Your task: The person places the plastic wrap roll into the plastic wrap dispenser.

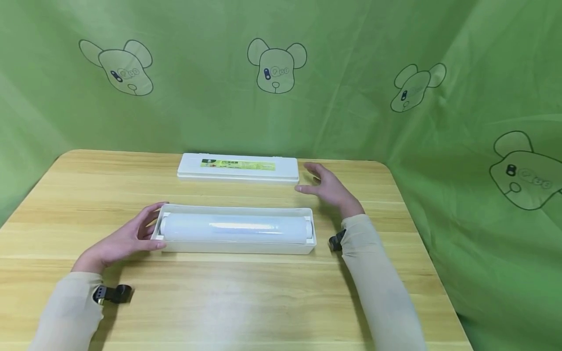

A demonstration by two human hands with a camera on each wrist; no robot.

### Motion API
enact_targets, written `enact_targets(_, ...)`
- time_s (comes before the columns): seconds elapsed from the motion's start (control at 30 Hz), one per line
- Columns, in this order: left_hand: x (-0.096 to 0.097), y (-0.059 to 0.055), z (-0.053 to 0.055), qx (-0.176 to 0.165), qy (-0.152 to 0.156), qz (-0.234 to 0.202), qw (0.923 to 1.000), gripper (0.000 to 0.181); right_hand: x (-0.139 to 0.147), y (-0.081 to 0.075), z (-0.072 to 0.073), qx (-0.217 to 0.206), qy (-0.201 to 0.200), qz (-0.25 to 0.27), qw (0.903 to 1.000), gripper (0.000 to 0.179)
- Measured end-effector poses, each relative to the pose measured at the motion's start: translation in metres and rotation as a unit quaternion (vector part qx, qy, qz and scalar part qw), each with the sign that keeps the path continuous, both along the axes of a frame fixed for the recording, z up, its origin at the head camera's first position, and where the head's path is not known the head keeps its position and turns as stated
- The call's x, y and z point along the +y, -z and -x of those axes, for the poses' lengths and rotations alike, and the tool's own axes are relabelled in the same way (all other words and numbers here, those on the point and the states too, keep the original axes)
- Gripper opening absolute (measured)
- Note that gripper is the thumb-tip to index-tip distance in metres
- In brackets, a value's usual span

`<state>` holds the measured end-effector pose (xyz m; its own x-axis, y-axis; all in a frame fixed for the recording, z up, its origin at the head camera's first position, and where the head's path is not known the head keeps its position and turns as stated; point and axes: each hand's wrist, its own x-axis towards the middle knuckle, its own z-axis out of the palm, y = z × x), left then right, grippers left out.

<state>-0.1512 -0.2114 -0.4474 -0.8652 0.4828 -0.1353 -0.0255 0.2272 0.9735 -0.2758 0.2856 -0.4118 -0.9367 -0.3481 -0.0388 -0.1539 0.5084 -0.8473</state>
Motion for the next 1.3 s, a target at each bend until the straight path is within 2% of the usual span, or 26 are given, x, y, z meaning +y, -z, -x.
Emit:
enact_targets(0.2, -0.002, 0.001, 0.001, 0.001, 0.001, -0.006, 1.0000, 0.103, 0.003, 0.003, 0.014, -0.018, 0.006, -0.027, 0.9994, 0.086)
enact_targets(0.53, 0.002, 0.002, 0.002, -0.002, 0.001, -0.013, 0.9999, 0.103, 0.007, 0.008, 0.040, -0.037, -0.007, -0.065, 0.9972, 0.095)
enact_targets(0.77, -0.001, -0.001, -0.001, -0.005, -0.003, -0.015, 0.9999, 0.101, -0.004, 0.014, 0.058, -0.035, -0.039, -0.101, 0.9936, 0.106)
enact_targets(0.93, 0.000, 0.001, 0.002, -0.003, 0.002, -0.018, 0.9998, 0.101, -0.005, 0.017, 0.064, -0.031, -0.039, -0.124, 0.9910, 0.108)
enact_targets(1.07, 0.000, 0.002, 0.002, -0.005, 0.002, -0.017, 0.9998, 0.101, -0.008, 0.020, 0.070, -0.025, -0.055, -0.141, 0.9882, 0.108)
enact_targets(1.3, -0.002, 0.001, 0.002, -0.005, 0.003, -0.011, 0.9999, 0.102, -0.019, 0.021, 0.071, -0.025, -0.059, -0.173, 0.9829, 0.112)
